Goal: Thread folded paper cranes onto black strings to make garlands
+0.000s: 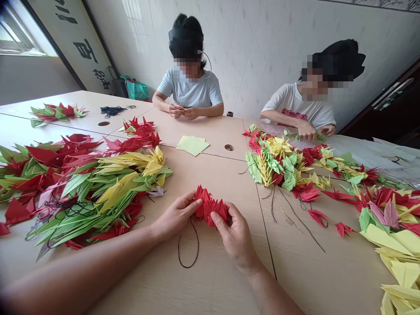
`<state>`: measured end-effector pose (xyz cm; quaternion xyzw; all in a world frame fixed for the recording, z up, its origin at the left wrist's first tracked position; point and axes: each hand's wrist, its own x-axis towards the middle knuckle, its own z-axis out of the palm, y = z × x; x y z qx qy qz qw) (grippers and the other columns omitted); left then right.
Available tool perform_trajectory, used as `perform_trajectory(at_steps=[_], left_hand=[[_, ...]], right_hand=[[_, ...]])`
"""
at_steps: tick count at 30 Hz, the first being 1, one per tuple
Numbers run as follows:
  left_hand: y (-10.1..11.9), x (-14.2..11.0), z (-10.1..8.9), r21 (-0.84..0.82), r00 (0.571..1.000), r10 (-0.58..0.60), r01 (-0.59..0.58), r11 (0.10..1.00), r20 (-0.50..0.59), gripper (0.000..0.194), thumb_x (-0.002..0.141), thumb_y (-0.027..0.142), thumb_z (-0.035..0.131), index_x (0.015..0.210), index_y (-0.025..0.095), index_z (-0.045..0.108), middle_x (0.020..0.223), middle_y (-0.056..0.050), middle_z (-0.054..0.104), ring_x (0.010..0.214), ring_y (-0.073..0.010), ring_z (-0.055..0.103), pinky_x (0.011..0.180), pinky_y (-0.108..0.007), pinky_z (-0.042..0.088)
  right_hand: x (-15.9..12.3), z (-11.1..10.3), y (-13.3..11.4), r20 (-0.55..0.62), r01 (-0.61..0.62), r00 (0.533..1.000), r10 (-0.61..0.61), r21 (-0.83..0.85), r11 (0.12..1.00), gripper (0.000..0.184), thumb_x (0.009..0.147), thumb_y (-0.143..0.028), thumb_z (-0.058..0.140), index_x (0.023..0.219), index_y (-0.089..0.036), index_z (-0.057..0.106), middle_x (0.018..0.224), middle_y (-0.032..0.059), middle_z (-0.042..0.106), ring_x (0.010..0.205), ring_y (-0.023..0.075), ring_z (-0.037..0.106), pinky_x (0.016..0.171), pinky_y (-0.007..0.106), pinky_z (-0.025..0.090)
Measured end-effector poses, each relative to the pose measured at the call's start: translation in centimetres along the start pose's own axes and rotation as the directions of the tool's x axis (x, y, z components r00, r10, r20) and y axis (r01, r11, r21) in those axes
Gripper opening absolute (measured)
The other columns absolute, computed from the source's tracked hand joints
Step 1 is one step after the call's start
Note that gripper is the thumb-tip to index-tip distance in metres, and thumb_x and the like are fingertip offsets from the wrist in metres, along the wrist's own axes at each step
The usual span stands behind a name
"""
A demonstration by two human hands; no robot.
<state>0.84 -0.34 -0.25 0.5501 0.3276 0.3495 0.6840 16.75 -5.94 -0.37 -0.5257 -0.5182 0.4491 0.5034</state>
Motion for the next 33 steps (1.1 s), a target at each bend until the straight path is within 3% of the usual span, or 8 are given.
perform_trajectory(at_steps=[7,20,26,33], left_hand=[[-0.34,-0.07,-0.09,-0.015,0.998,0.045,-0.044,0.999,0.048,0.031,0.086,0.044,0.052,0.1,0.017,0.057,0.09,-0.003,0.059,0.083,-0.0151,0.055,0.075,-0.027,0.045],[-0.36,-0.14,-0.33,-0.106,0.983,0.007,0.012,0.994,0.183,0.031,0.077,0.036,0.067,0.098,0.013,0.06,0.087,-0.005,0.062,0.077,-0.0134,0.057,0.072,-0.026,0.045],[-0.44,-0.03,-0.35,-0.118,0.992,0.005,0.01,0.993,0.128,0.026,0.079,0.034,0.065,0.094,0.013,0.061,0.08,-0.003,0.061,0.07,-0.0115,0.055,0.065,-0.023,0.044],[-0.17,0.0,-0.26,-0.161,0.998,-0.055,0.058,0.985,0.024,0.031,0.078,0.035,0.065,0.101,0.015,0.059,0.084,-0.004,0.063,0.067,-0.0111,0.056,0.057,-0.022,0.048]], right_hand=[[0.21,-0.18,0.46,0.0,-0.059,0.998,0.059,0.107,0.992,0.026,0.082,-0.038,0.065,0.1,-0.021,0.059,0.093,0.0033,0.065,0.086,0.0176,0.057,0.079,0.028,0.048],[0.23,-0.07,0.2,-0.001,-0.097,0.995,0.097,0.126,0.987,0.029,0.079,-0.04,0.066,0.099,-0.019,0.06,0.098,0.0072,0.068,0.089,0.0216,0.061,0.079,0.032,0.05],[0.23,-0.06,0.12,0.012,-0.074,0.997,0.073,0.072,0.995,0.028,0.083,-0.042,0.062,0.1,-0.019,0.06,0.095,0.0061,0.067,0.087,0.0204,0.059,0.079,0.031,0.048],[0.01,-0.24,0.06,-0.075,0.061,0.994,-0.073,-0.16,0.985,0.024,0.091,-0.041,0.048,0.093,-0.021,0.06,0.078,0.0012,0.058,0.064,0.0148,0.05,0.061,0.026,0.045]])
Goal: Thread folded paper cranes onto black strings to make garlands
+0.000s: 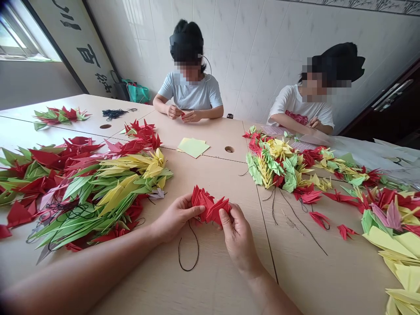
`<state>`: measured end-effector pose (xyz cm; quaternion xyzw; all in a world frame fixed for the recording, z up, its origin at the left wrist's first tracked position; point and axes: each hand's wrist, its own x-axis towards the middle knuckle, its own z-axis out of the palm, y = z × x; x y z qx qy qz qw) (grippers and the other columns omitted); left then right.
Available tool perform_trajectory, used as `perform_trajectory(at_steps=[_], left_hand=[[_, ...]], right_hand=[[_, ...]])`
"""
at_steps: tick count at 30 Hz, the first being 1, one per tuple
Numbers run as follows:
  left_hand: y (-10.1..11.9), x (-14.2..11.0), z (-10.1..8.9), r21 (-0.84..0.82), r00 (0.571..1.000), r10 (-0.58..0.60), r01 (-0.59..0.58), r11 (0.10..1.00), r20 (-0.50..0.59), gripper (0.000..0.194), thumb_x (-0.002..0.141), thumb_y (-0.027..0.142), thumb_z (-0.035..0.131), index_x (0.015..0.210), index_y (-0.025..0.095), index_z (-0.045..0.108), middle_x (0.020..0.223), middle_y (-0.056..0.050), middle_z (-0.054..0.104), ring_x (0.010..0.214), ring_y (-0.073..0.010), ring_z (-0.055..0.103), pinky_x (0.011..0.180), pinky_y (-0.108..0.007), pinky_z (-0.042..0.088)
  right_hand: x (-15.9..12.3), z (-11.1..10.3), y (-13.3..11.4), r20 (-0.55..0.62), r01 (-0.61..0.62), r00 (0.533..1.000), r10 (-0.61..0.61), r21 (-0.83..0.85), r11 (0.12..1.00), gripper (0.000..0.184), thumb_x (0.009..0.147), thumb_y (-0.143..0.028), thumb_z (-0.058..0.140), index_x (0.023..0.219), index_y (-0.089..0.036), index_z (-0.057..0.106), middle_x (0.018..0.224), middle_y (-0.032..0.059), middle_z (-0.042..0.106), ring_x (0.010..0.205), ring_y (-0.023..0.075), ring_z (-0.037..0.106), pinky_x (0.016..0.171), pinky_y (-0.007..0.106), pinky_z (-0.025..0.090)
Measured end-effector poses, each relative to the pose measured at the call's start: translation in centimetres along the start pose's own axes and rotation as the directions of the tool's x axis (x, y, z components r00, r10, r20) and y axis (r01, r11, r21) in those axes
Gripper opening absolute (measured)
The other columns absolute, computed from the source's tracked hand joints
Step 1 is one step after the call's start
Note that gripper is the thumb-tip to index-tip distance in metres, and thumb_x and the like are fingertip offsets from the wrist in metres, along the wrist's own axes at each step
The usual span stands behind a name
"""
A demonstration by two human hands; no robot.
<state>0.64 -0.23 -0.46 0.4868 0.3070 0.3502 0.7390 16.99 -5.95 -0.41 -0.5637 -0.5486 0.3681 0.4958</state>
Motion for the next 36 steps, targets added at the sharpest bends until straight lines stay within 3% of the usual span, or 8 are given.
perform_trajectory(at_steps=[5,9,13,22,36], left_hand=[[-0.1,0.0,0.0,0.022,0.999,0.016,-0.016,1.0,-0.029,0.035,0.077,0.038,0.064,0.103,0.014,0.06,0.085,-0.005,0.063,0.067,-0.0115,0.055,0.056,-0.022,0.047],[-0.1,0.1,0.0,0.041,0.999,0.039,-0.039,0.998,0.001,0.034,0.078,0.039,0.064,0.102,0.015,0.061,0.085,-0.003,0.062,0.068,-0.0117,0.054,0.058,-0.022,0.045],[0.0,0.0,0.0,0.061,0.998,0.06,-0.06,0.996,0.011,0.032,0.077,0.039,0.066,0.098,0.015,0.061,0.081,-0.001,0.06,0.066,-0.0104,0.052,0.06,-0.022,0.044],[0.1,0.0,0.2,0.005,0.997,0.081,-0.081,0.997,0.014,0.031,0.074,0.035,0.07,0.093,0.013,0.062,0.083,-0.003,0.061,0.07,-0.0108,0.053,0.067,-0.023,0.042],[0.0,0.0,0.2,-0.02,1.0,0.029,-0.028,0.999,0.006,0.034,0.074,0.034,0.071,0.1,0.014,0.061,0.088,-0.005,0.062,0.072,-0.0125,0.055,0.067,-0.024,0.043]], right_hand=[[-0.3,0.1,0.2,0.059,0.22,0.975,-0.216,-0.066,0.973,0.018,0.092,-0.03,0.049,0.097,-0.027,0.066,0.084,0.0021,0.057,0.074,0.0171,0.052,0.065,0.028,0.044],[-0.2,0.3,0.6,0.062,0.268,0.963,-0.264,-0.081,0.96,0.017,0.091,-0.026,0.051,0.097,-0.027,0.067,0.084,0.0024,0.057,0.079,0.0181,0.054,0.071,0.029,0.045],[0.0,0.3,0.8,0.044,0.216,0.976,-0.213,-0.1,0.971,0.017,0.091,-0.03,0.052,0.098,-0.024,0.066,0.087,0.004,0.058,0.084,0.0193,0.056,0.076,0.032,0.046],[0.2,0.6,0.7,-0.055,0.052,0.997,-0.054,-0.026,0.998,0.028,0.081,-0.041,0.063,0.1,-0.021,0.062,0.096,0.0067,0.064,0.081,0.02,0.061,0.072,0.033,0.051],[-0.2,1.1,0.5,-0.004,-0.08,0.997,0.081,0.129,0.988,0.035,0.082,-0.047,0.059,0.102,-0.019,0.058,0.093,0.0076,0.067,0.08,0.0211,0.062,0.072,0.033,0.051]])
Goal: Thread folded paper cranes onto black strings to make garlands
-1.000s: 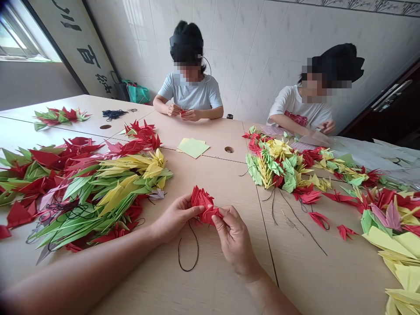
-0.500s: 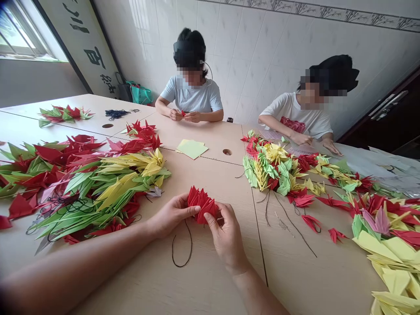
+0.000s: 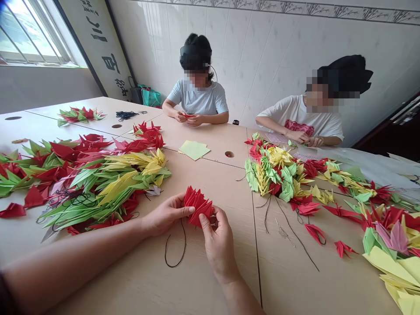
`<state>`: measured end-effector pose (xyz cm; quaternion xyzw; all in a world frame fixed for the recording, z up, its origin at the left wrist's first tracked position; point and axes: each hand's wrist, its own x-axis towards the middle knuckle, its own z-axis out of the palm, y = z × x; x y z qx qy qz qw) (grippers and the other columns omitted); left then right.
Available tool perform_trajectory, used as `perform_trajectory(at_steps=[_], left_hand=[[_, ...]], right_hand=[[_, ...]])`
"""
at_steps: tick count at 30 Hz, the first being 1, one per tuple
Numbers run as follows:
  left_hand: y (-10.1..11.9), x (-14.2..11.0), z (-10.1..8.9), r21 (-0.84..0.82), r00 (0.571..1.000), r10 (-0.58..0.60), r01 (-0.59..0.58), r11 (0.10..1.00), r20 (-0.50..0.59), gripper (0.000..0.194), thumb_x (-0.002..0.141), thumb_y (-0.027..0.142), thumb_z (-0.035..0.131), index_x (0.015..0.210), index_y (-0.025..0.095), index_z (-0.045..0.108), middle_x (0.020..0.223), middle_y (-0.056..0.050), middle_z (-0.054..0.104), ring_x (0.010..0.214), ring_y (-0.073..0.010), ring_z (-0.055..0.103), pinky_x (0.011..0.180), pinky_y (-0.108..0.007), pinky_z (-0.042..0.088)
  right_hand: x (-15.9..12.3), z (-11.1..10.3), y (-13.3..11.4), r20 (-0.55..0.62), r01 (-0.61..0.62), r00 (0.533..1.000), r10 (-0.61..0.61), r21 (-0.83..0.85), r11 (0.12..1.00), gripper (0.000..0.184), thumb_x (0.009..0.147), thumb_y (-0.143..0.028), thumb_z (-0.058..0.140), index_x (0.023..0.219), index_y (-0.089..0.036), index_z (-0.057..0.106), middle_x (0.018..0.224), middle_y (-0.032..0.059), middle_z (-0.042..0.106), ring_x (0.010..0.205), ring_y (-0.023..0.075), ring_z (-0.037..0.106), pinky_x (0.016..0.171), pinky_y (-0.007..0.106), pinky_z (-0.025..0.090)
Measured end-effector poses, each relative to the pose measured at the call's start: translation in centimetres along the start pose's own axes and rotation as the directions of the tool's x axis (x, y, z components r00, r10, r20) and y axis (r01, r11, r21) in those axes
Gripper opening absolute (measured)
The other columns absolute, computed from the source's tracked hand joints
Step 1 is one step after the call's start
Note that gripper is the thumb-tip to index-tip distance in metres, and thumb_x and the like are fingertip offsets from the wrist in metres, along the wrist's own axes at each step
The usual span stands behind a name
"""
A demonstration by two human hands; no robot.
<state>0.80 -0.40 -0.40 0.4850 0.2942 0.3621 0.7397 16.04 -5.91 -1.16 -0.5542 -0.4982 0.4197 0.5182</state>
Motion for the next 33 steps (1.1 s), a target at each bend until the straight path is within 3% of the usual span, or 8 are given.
perform_trajectory(at_steps=[7,11,15,22,28,33], left_hand=[[0.2,-0.2,0.2,-0.021,0.999,0.021,-0.021,1.0,0.03,0.033,0.076,0.035,0.068,0.101,0.014,0.061,0.092,-0.006,0.063,0.085,-0.0163,0.057,0.079,-0.029,0.044],[0.3,-0.2,0.2,0.002,0.999,0.032,-0.032,0.999,0.04,0.031,0.077,0.037,0.067,0.097,0.014,0.062,0.089,-0.005,0.062,0.08,-0.0145,0.056,0.075,-0.026,0.043],[0.3,-0.2,0.2,-0.014,0.999,0.01,-0.01,1.0,0.032,0.031,0.077,0.037,0.067,0.098,0.015,0.062,0.087,-0.004,0.062,0.077,-0.0135,0.055,0.071,-0.025,0.043],[0.0,0.1,-0.1,0.005,0.998,-0.001,0.001,1.0,-0.068,0.034,0.077,0.039,0.067,0.099,0.015,0.061,0.087,-0.004,0.062,0.073,-0.0121,0.054,0.063,-0.022,0.041],[-0.2,0.3,-0.3,-0.033,0.991,-0.022,0.018,0.999,-0.128,0.031,0.078,0.036,0.067,0.1,0.016,0.06,0.09,-0.003,0.063,0.076,-0.0109,0.055,0.066,-0.021,0.041],[-0.1,0.1,-0.2,-0.037,0.996,0.049,-0.052,0.998,-0.076,0.025,0.079,0.033,0.066,0.096,0.015,0.06,0.091,-0.004,0.064,0.08,-0.0124,0.056,0.074,-0.024,0.044]], right_hand=[[0.0,-0.1,-0.1,0.02,-0.055,0.998,0.054,0.069,0.996,0.034,0.081,-0.046,0.061,0.102,-0.019,0.058,0.094,0.0076,0.068,0.079,0.0211,0.062,0.071,0.033,0.051],[0.0,-0.1,-0.1,0.008,-0.075,0.997,0.075,0.106,0.992,0.032,0.08,-0.044,0.064,0.101,-0.02,0.058,0.096,0.0064,0.069,0.084,0.0216,0.063,0.073,0.033,0.05],[0.1,0.0,0.0,-0.021,-0.094,0.995,0.097,0.114,0.989,0.032,0.077,-0.045,0.066,0.096,-0.02,0.059,0.087,0.0044,0.068,0.075,0.0201,0.061,0.064,0.029,0.048],[0.0,-0.5,0.6,-0.044,-0.037,0.998,0.04,0.064,0.997,0.025,0.082,-0.046,0.06,0.084,-0.021,0.061,0.077,0.0009,0.063,0.064,0.0147,0.05,0.056,0.024,0.042],[0.6,-0.8,0.5,0.038,0.061,0.997,-0.064,0.074,0.995,0.019,0.082,-0.04,0.062,0.081,-0.022,0.064,0.077,0.0,0.064,0.072,0.0159,0.054,0.068,0.026,0.044],[1.0,-0.5,0.4,0.047,0.004,0.999,-0.011,0.13,0.991,0.023,0.079,-0.041,0.066,0.089,-0.021,0.064,0.082,0.0024,0.067,0.074,0.0177,0.058,0.07,0.028,0.048]])
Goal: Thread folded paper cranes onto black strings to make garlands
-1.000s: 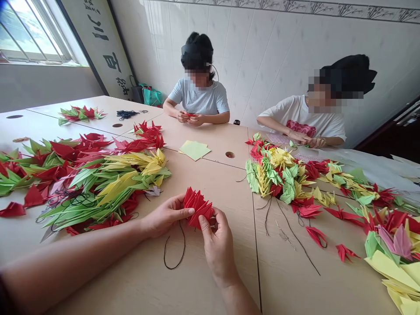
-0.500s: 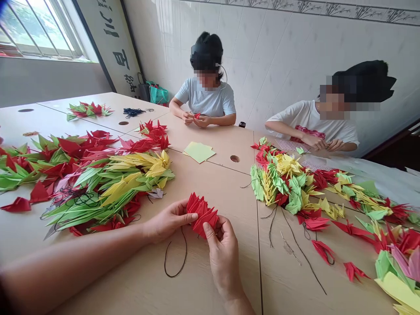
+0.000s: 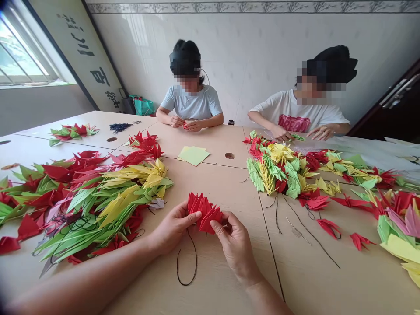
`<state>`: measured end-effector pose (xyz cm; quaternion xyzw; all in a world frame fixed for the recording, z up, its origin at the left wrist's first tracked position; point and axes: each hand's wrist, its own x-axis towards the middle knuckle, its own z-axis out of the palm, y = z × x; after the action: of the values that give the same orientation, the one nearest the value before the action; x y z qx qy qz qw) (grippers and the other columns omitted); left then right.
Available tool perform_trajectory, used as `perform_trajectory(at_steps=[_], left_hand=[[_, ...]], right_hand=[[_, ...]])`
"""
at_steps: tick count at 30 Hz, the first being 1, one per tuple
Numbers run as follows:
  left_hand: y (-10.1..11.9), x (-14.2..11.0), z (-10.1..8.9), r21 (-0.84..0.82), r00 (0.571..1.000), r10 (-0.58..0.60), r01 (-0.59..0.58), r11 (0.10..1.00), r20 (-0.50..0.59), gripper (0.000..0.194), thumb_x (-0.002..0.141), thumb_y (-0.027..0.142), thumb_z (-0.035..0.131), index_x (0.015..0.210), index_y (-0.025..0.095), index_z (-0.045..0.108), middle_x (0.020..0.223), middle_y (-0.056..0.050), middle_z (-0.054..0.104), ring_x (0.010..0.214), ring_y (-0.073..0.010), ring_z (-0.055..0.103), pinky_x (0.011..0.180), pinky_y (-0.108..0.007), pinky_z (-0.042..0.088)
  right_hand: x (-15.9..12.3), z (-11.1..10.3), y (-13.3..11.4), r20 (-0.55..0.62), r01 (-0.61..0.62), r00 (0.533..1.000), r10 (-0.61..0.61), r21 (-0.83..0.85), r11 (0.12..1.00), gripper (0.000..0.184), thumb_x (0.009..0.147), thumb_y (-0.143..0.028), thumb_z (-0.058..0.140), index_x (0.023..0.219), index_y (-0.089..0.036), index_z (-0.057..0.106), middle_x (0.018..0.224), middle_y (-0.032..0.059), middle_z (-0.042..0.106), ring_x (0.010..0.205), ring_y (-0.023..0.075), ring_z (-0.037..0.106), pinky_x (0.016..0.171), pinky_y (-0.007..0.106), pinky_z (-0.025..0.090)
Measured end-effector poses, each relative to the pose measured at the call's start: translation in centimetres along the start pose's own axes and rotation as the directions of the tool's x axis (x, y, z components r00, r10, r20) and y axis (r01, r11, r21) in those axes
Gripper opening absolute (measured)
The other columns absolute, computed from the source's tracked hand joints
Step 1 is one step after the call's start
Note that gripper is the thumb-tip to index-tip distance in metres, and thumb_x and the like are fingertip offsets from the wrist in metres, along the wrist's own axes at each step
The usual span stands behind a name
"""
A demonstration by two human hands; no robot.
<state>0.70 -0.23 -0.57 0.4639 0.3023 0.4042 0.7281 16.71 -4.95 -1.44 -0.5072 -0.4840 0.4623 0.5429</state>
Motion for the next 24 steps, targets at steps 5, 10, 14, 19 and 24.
perform_trajectory(at_steps=[5,10,14,19,24], left_hand=[[0.07,-0.16,0.16,0.026,0.999,0.002,-0.003,1.0,0.039,0.027,0.079,0.03,0.066,0.1,0.015,0.059,0.098,-0.005,0.065,0.087,-0.0144,0.056,0.082,-0.027,0.045],[0.07,-0.13,0.29,0.028,0.997,-0.023,0.021,0.999,0.068,0.024,0.081,0.029,0.065,0.099,0.014,0.059,0.095,-0.005,0.065,0.085,-0.0134,0.056,0.081,-0.027,0.045],[-0.09,-0.08,0.18,-0.031,0.997,-0.045,0.047,0.998,0.06,0.024,0.081,0.03,0.064,0.099,0.015,0.059,0.092,-0.004,0.063,0.083,-0.0127,0.055,0.078,-0.026,0.045],[-0.17,0.02,0.1,-0.105,0.998,-0.055,0.058,0.993,0.035,0.025,0.08,0.032,0.065,0.097,0.015,0.059,0.087,-0.003,0.061,0.076,-0.0113,0.055,0.072,-0.025,0.045],[-0.07,-0.02,0.14,-0.098,0.999,-0.045,0.045,0.994,0.002,0.026,0.079,0.033,0.067,0.096,0.016,0.06,0.088,-0.003,0.062,0.074,-0.0105,0.056,0.069,-0.023,0.046]], right_hand=[[0.15,-0.18,0.08,-0.005,-0.081,0.997,0.081,0.046,0.996,0.032,0.076,-0.043,0.069,0.098,-0.021,0.061,0.092,0.0047,0.067,0.085,0.02,0.059,0.075,0.031,0.049],[0.05,-0.64,-0.1,0.05,-0.119,0.992,0.117,0.026,0.993,0.026,0.079,-0.043,0.066,0.089,-0.019,0.062,0.084,0.0027,0.065,0.079,0.0176,0.058,0.074,0.029,0.048],[-0.23,-0.42,-0.21,0.069,-0.098,0.993,0.091,0.109,0.989,0.021,0.082,-0.039,0.065,0.091,-0.021,0.061,0.088,0.0014,0.065,0.084,0.0169,0.057,0.079,0.028,0.047],[-0.43,-0.23,-0.1,0.051,-0.092,0.995,0.085,0.175,0.98,0.018,0.081,-0.037,0.066,0.091,-0.022,0.062,0.089,0.0011,0.067,0.082,0.0154,0.056,0.076,0.025,0.045],[-0.43,-0.19,-0.25,0.035,-0.121,0.993,0.116,0.223,0.967,0.021,0.079,-0.037,0.069,0.092,-0.022,0.064,0.092,0.0024,0.068,0.08,0.0155,0.056,0.072,0.025,0.046]])
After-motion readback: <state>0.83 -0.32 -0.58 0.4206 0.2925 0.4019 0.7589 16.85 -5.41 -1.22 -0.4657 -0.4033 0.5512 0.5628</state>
